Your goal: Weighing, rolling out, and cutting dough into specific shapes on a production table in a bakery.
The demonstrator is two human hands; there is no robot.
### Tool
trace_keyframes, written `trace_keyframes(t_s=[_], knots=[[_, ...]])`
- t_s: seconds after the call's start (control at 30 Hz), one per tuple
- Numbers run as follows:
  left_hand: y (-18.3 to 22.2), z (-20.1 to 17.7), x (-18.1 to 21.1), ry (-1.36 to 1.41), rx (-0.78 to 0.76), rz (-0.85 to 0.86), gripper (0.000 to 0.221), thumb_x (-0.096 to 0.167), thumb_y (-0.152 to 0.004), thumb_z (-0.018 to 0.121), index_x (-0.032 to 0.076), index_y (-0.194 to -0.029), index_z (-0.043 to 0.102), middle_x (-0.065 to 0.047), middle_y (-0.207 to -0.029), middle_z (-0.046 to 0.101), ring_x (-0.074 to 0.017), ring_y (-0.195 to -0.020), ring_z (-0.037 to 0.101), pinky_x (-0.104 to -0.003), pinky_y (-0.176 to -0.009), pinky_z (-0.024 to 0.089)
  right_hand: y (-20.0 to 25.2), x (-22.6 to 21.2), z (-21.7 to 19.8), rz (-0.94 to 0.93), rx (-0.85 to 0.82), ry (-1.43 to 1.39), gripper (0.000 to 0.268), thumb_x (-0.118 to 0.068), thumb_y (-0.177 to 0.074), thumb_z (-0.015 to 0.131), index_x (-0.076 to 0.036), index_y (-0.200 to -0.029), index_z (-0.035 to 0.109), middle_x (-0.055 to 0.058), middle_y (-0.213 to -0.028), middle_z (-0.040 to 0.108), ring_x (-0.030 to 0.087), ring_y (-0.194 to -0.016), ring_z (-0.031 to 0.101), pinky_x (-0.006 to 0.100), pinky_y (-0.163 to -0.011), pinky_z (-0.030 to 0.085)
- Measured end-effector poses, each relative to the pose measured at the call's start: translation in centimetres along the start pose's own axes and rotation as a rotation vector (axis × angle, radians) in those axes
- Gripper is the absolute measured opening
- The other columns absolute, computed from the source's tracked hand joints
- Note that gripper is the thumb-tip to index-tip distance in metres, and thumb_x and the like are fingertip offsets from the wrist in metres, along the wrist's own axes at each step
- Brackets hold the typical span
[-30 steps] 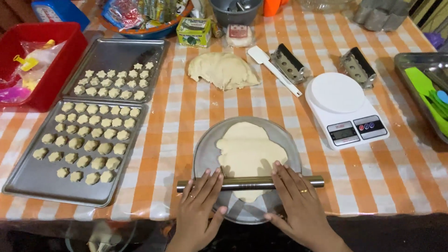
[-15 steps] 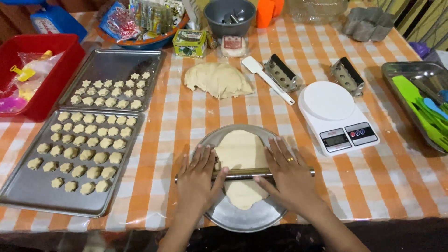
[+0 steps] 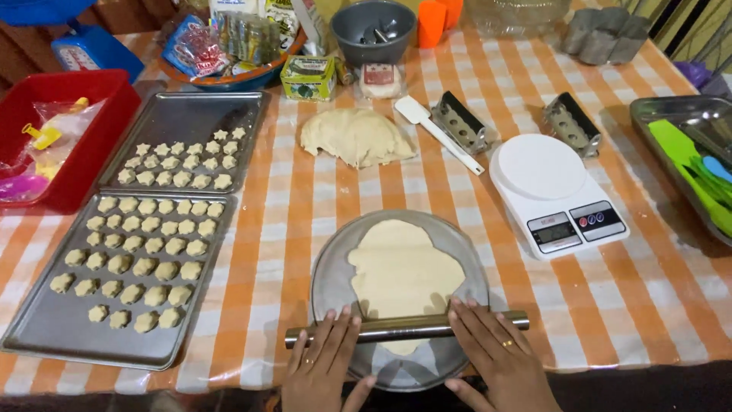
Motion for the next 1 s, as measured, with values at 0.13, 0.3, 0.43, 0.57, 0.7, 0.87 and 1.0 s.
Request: trace_keyframes(t_s=[0.13, 0.3, 0.43, 0.57, 0.7, 0.87, 1.0], knots=[[1.2, -0.2, 0.3, -0.032, 0.039, -0.006, 0.070, 0.070, -0.101, 0.029, 0.028, -0.154, 0.048, 0.010, -0.158, 0.048, -0.0081, -0.148, 0.040, -0.036, -0.113, 0.037, 1.3, -0.1, -0.7, 0.058, 0.054, -0.076, 0.078, -0.065, -0.092, 0.055, -0.023, -0.156, 0.042, -0.004, -0.163, 0.043, 0.014, -0.151, 0.040, 0.037, -0.119, 0.035], [-3.4, -3.4, 0.0, 0.206, 0.416, 0.102, 0.011, 0.024, -0.089, 0.078, 0.014, -0.088, 0.080, 0.002, -0.094, 0.080, -0.0091, -0.083, 0.076, -0.024, -0.073, 0.061, -0.7, 0.7, -1.5, 0.084, 0.152, -0.219, 0.049, -0.047, -0.085, 0.075, -0.025, -0.130, 0.071, -0.010, -0.138, 0.069, 0.014, -0.125, 0.066, 0.037, -0.098, 0.056], [-5.8, -0.9, -1.1, 0.211, 0.465, 0.093, 0.023, 0.026, -0.087, 0.082, 0.014, -0.072, 0.069, 0.002, -0.079, 0.075, -0.0135, -0.070, 0.071, -0.031, -0.064, 0.054, -4.7, 0.8, 0.1, 0.061, 0.438, -0.309, 0.014, -0.015, -0.094, 0.066, -0.008, -0.092, 0.077, -0.003, -0.101, 0.078, 0.016, -0.096, 0.075, 0.032, -0.085, 0.062], [-7.4, 1.2, -2.1, 0.072, 0.314, -0.129, 0.040, 0.044, -0.100, 0.049, 0.021, -0.124, 0.070, 0.004, -0.134, 0.068, -0.0171, -0.125, 0.062, -0.036, -0.091, 0.050, -6.0, 2.8, 3.0, 0.162, 0.366, -0.216, 0.015, -0.024, -0.096, 0.058, -0.010, -0.102, 0.062, 0.003, -0.124, 0.063, 0.028, -0.127, 0.062, 0.038, -0.088, 0.051], [-5.6, 2.0, -1.6, 0.071, 0.136, -0.150, 0.050, 0.042, -0.103, 0.039, 0.016, -0.139, 0.062, -0.001, -0.148, 0.059, -0.0235, -0.143, 0.046, -0.045, -0.105, 0.040, -6.3, 1.2, 1.6, 0.223, 0.240, 0.085, 0.057, -0.033, -0.099, 0.042, -0.011, -0.151, 0.044, 0.007, -0.162, 0.043, 0.026, -0.153, 0.036, 0.048, -0.128, 0.021], [-1.5, 2.7, -0.6, -0.128, 0.177, -0.130, 0.057, 0.046, -0.103, 0.035, 0.022, -0.154, 0.045, 0.006, -0.161, 0.045, -0.0145, -0.149, 0.041, -0.041, -0.109, 0.039, -3.0, 0.5, 2.9, 0.168, 0.115, 0.137, 0.078, -0.055, -0.097, 0.038, -0.010, -0.160, 0.027, 0.004, -0.173, 0.022, 0.025, -0.160, 0.019, 0.052, -0.123, 0.019], [-0.2, 1.0, 0.7, -0.163, 0.206, -0.134, 0.055, 0.042, -0.103, 0.037, 0.020, -0.152, 0.049, 0.006, -0.158, 0.050, -0.0101, -0.147, 0.043, -0.038, -0.114, 0.034, -0.9, -0.1, 2.8, 0.149, 0.039, 0.102, 0.093, -0.064, -0.094, 0.040, -0.008, -0.164, 0.016, 0.005, -0.175, 0.014, 0.022, -0.161, 0.013, 0.045, -0.125, 0.015]])
Point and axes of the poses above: each hand's wrist, its own y-axis away from the middle knuckle, its own z-axis out of the palm, x = y × z, the point moved 3 cm from there along -y, towards the middle knuckle
